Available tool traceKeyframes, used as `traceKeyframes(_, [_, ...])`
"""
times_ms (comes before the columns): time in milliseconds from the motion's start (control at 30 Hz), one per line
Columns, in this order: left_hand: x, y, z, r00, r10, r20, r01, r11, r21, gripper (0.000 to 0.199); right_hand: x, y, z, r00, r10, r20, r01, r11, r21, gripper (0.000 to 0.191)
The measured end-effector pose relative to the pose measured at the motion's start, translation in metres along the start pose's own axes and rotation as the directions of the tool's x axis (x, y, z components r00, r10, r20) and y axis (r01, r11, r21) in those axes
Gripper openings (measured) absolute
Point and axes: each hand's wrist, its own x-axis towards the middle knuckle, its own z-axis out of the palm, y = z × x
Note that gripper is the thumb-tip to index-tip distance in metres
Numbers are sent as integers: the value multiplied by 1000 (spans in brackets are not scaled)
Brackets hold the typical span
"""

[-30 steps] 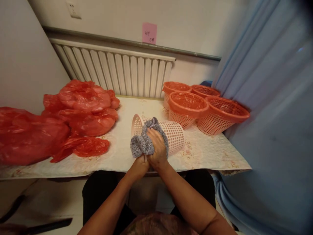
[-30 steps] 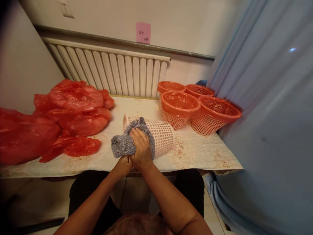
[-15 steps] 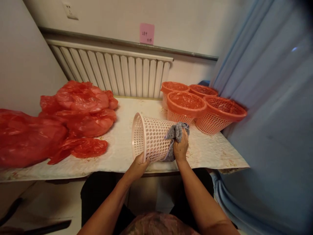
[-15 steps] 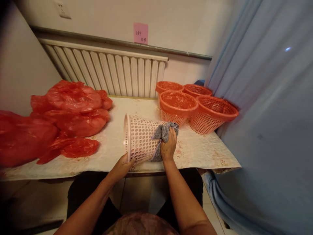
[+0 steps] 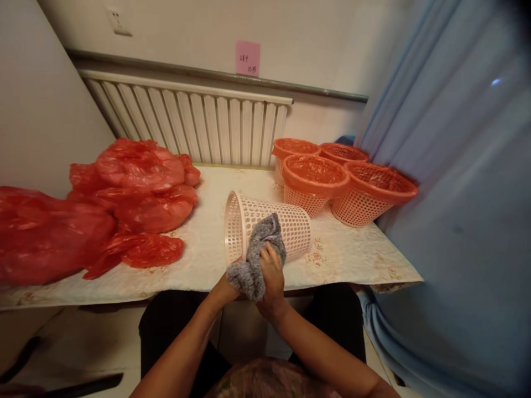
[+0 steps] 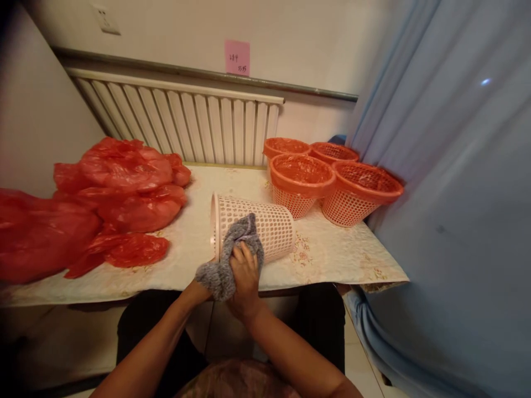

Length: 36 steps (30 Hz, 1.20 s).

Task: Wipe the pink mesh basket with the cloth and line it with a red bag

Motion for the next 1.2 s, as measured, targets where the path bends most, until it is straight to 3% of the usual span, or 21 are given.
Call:
traceKeyframes(100, [-4,-2,-2,999,-42,-20,44,993,109,36,20,-6,2,999,-25,30,26,1000,-12,40])
traceKeyframes(200, [-5,2,1,1000,-21,-14,23,993,120,37,48,8,2,1000,-29,-8,29,999,-39,38])
traceKeyframes(333, [-6,5,7,999,32,39,-32,999,12,40,75,54,-7,996,49,-75,-58,991,-124,44])
traceKeyframes(433, [-8,3,8,997,59,52,-59,998,2,40,80,94,-20,983,140,-122,-162,968,-194,47])
traceKeyframes(533, [-9,-1,8,997,53,64,-53,999,4,39,70,122,-33,956,201,-216,-247,945,-214,47])
traceKeyframes(633, [-9,-3,8,997,53,62,-54,999,6,39,50,134,-37,901,286,-326,-354,920,-170,49])
traceKeyframes(767, [-9,-2,8,996,54,73,-54,999,4,39,17,135,-31,712,489,-504,-585,810,-41,46])
traceKeyframes(833, [-8,0,8,996,42,77,-41,999,-6,39,3,133,-27,652,544,-528,-640,769,2,44])
traceKeyframes(967, [-3,9,9,1000,8,21,-7,999,-52,41,-15,126,-23,624,592,-510,-670,741,41,44])
traceKeyframes(1200, [11,32,1,988,-21,-154,4,994,-109,45,-37,110,-26,658,643,-392,-673,736,77,47])
